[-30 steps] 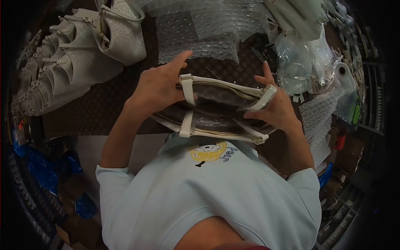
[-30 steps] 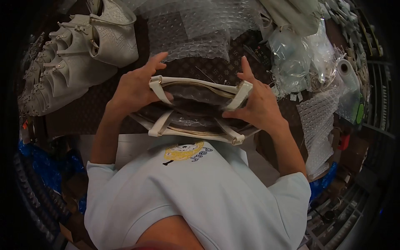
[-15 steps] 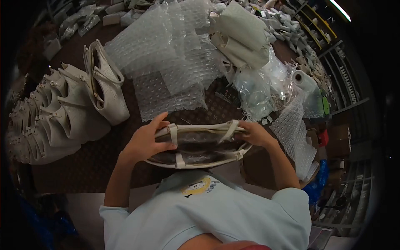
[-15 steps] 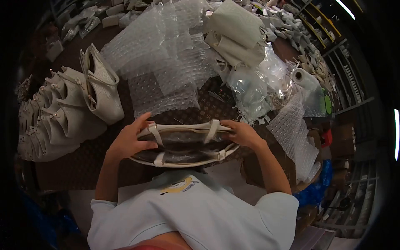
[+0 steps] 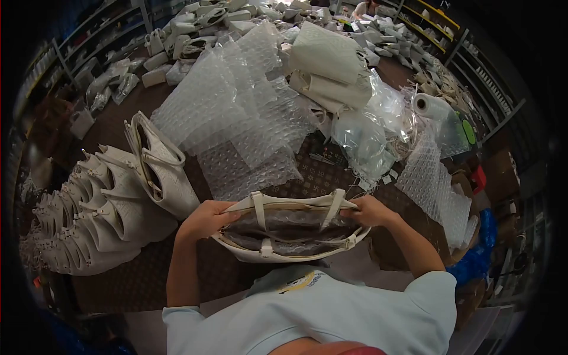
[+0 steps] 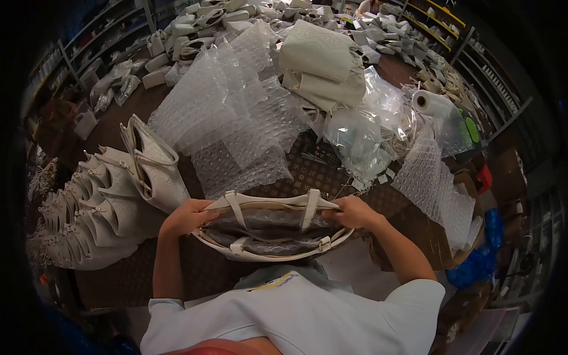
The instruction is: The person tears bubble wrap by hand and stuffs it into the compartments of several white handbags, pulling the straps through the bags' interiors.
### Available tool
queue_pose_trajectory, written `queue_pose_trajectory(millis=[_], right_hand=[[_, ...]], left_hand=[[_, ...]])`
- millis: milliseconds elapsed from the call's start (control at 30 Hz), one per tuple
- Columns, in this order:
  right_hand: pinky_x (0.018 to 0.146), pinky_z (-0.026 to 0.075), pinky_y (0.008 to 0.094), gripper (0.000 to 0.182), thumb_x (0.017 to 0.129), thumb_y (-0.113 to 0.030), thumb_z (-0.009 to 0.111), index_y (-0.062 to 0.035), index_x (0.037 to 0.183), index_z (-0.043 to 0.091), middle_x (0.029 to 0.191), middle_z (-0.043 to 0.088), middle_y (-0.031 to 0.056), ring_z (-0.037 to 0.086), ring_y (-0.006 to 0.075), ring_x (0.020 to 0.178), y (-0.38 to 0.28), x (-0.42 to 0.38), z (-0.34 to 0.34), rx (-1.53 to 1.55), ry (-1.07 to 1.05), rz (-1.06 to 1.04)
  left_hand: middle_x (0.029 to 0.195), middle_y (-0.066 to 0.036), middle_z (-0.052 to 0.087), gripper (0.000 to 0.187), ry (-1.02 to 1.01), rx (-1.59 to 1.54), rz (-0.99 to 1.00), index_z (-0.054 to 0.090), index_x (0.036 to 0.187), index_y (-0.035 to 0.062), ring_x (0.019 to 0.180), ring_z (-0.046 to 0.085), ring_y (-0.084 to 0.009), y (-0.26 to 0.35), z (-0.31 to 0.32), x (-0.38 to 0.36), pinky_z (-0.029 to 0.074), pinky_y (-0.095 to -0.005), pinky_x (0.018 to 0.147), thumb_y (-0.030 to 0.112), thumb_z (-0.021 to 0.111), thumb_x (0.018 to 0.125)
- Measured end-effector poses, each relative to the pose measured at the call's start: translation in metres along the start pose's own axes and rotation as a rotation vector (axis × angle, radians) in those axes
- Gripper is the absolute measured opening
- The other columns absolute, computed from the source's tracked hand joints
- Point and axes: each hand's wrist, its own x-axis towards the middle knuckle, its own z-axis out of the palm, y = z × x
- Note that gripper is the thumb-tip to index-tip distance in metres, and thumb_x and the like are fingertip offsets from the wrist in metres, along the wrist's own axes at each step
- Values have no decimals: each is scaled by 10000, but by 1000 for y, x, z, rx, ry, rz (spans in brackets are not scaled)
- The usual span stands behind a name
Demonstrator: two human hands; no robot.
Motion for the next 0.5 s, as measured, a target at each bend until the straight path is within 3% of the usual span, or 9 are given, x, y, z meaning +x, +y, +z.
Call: queue_pose_trajectory(millis=[33,100,133,200,267,300,333,400,500], right_hand=[[645,447,302,276,850,-303,627,-84,1016,650,734,633,51,567,145,665,7,5,-3,-1,2,-15],[614,449,288,247,839,-244,650,-43,983,657,741,636,9,572,111,650,34,10,-14,553,95,87],[610,456,261,217,818,-174,675,7,938,659,754,627,-8,576,89,663,40,10,-31,738,131,87],[644,473,271,234,843,-190,609,19,940,648,770,630,30,588,120,690,46,2,-76,895,249,-15],[682,488,282,297,867,-244,521,15,958,633,845,637,65,605,156,749,98,17,-135,780,456,-225],[715,500,308,345,871,-274,449,-1,1004,614,922,635,92,615,184,805,82,10,-166,741,617,-242],[708,505,301,349,881,-287,454,-8,1025,605,930,637,90,619,178,800,68,15,-199,725,699,-214],[694,516,287,360,900,-314,463,-21,1068,588,946,639,85,628,168,792,40,25,-263,689,863,-151],[665,525,278,354,887,-277,484,-13,1110,557,928,631,102,633,198,703,10,90,-328,533,1067,-262]], left_hand=[[940,-80,657,342,36,-16,26,608,1140,33,789,566,-98,2,-5,5,460,-253,721,243,562,875],[1119,-128,612,370,359,-311,362,575,1178,0,934,606,-154,9,-13,17,496,-276,754,244,525,905],[1119,-128,612,370,372,-308,350,575,1178,0,934,606,-154,24,-16,7,496,-276,754,244,525,905],[1232,-142,543,389,627,-774,374,505,1252,17,1043,591,-221,60,-24,-18,544,-319,740,223,486,922],[1223,-130,547,395,658,-747,324,474,1278,33,1055,586,-231,43,-20,-22,556,-329,713,205,473,922],[1214,-118,552,405,668,-725,275,442,1303,49,1066,581,-240,30,-16,-26,569,-339,686,186,460,922],[1214,-118,552,405,682,-720,270,442,1303,49,1066,581,-240,19,-10,-29,569,-339,686,186,460,922],[1231,-109,541,368,783,-754,64,477,1267,40,1055,585,-228,-1,3,-35,569,-316,683,169,449,924],[1255,-102,525,359,864,-827,-1,486,1257,40,1041,589,-222,-9,24,-40,562,-311,693,162,447,923]])
